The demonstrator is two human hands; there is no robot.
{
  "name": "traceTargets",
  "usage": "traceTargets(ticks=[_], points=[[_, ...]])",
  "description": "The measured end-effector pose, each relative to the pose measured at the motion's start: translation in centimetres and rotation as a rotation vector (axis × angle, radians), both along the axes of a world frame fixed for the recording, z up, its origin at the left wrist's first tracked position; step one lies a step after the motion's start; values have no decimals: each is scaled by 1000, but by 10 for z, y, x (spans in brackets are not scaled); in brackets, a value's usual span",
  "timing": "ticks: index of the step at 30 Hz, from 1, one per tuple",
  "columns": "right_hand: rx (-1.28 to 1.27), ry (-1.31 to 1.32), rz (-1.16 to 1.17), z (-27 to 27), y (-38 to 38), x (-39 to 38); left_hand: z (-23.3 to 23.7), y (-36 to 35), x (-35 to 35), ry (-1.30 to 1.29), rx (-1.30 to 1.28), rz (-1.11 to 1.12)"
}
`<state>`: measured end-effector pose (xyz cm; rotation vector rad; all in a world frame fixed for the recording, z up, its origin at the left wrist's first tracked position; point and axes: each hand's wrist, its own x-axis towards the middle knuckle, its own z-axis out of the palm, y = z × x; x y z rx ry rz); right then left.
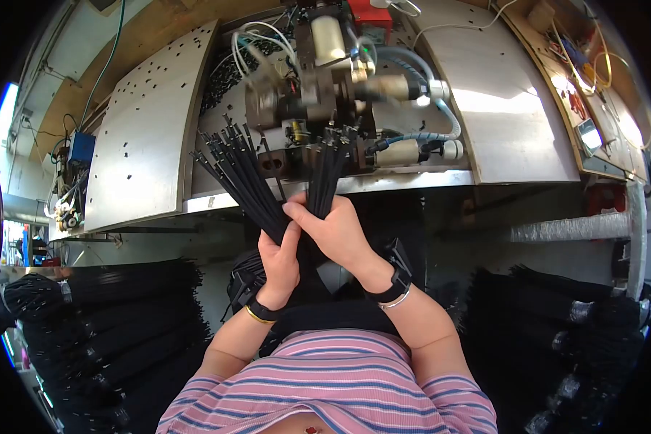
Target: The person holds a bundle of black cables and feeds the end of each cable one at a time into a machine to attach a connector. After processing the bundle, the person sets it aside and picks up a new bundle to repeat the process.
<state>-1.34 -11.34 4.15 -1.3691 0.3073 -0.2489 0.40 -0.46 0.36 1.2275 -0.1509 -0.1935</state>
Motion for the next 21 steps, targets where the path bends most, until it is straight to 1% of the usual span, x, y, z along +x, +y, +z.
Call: traceTargets(ticks=[1,3,7,11,19,21], points=[[-7,-5,-20,-4,3,-2,-3,4,-1,-17,16,-11],[-4,15,-14,4,-2,-2,5,0,-3,-9,42,4],[46,7,-141,4,10,-6,-2,8,-2,-39,6,-54],[77,14,-121,7,9,-1,-2,11,3,-41,29,-43],[29,50,-103,0,7,3,-3,11,6,-32,30,-45],[69,29,-78,5,6,3,-4,10,5,-43,38,-39]])
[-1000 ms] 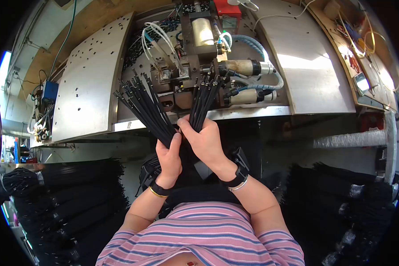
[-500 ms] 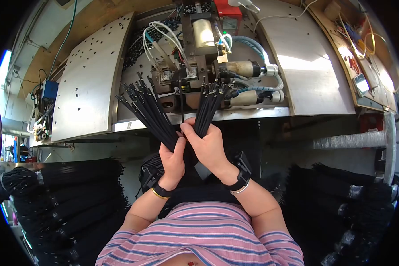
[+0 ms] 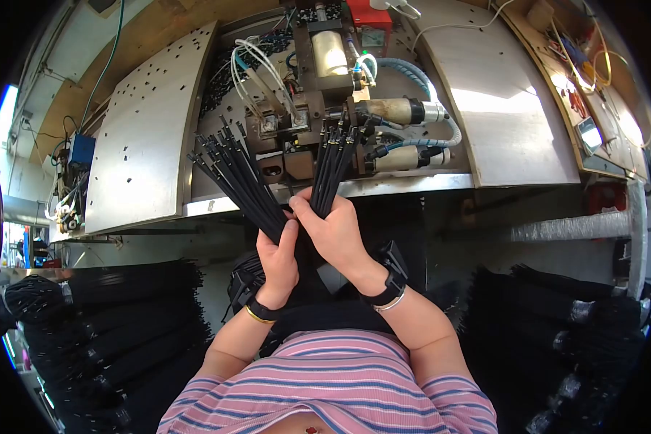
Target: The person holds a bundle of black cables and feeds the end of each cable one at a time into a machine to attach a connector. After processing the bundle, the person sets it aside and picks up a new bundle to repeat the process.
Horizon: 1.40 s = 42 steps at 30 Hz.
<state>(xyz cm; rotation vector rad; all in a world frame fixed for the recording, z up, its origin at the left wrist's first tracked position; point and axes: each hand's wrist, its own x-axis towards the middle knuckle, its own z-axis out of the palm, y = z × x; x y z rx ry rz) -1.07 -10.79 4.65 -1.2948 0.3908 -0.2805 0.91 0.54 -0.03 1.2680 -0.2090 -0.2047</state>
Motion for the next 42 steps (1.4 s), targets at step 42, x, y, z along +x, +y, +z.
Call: traceTargets(ticks=[42], points=[[-16,-32,43,4,-25,1,-2,-26,-3,-6,25,30]])
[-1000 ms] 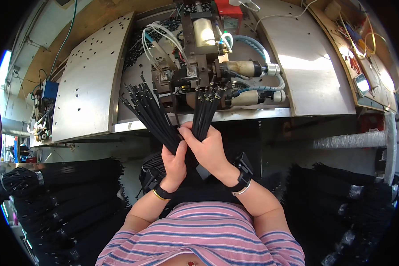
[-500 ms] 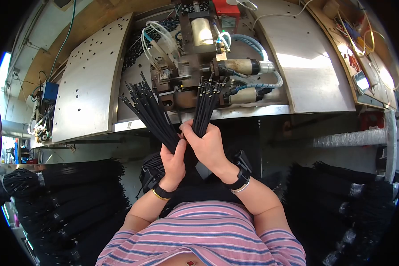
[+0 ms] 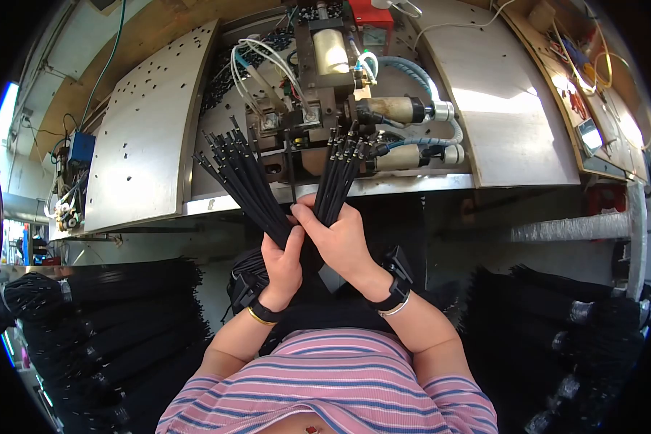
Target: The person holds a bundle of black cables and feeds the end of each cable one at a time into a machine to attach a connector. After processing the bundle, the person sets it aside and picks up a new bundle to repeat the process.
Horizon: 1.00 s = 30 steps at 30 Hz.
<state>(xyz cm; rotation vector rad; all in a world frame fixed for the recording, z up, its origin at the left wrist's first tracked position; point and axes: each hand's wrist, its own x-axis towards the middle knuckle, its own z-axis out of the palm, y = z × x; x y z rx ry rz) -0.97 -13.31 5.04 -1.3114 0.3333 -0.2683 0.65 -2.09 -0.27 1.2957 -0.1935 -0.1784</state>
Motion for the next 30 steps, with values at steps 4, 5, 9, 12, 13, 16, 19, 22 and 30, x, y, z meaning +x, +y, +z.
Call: traceTargets(ticks=[4,5,9,12,13,16,19,22,30], points=[[25,6,-85,2,28,2,5,26,7,-12,-9,-43],[3,13,-86,0,27,4,6,27,8,-13,-15,-51],[-28,31,-80,-2,23,14,8,26,15,-11,-17,-55],[-11,39,-78,-3,30,12,8,32,12,-4,-5,-46],[-8,39,-79,-3,31,12,8,32,13,4,-7,-43],[1,38,-75,-3,27,8,5,28,7,17,-9,-30],[83,28,-53,2,24,5,0,29,5,10,-2,-50],[16,23,19,-3,20,6,8,23,2,17,-12,-44],[-80,28,-39,-9,6,-11,-2,7,-11,45,-26,-60]])
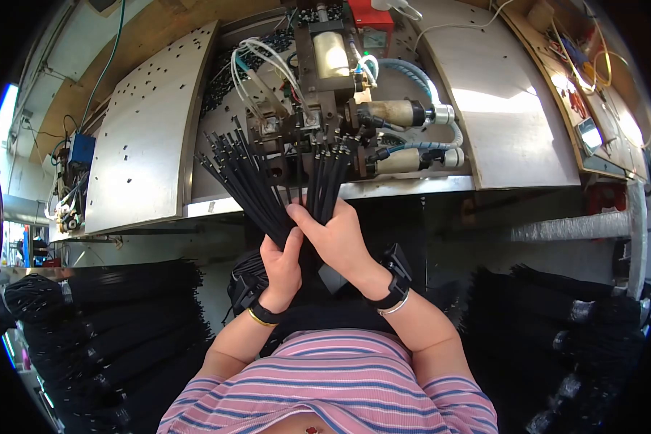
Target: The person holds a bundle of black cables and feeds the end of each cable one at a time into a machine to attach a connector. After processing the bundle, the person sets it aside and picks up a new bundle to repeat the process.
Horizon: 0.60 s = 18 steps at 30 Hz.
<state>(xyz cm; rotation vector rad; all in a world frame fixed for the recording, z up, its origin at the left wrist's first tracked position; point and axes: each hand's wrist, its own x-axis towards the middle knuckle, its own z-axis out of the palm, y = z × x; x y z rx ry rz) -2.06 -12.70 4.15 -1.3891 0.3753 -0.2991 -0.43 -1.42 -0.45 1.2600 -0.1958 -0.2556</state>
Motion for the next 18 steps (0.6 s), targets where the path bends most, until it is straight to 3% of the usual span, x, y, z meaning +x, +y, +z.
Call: traceTargets(ticks=[5,18], points=[[-18,-44,-84,0,21,-8,-2,19,-5,-57,8,-16],[13,-72,-50,1,30,6,-2,26,6,-41,-4,29]])
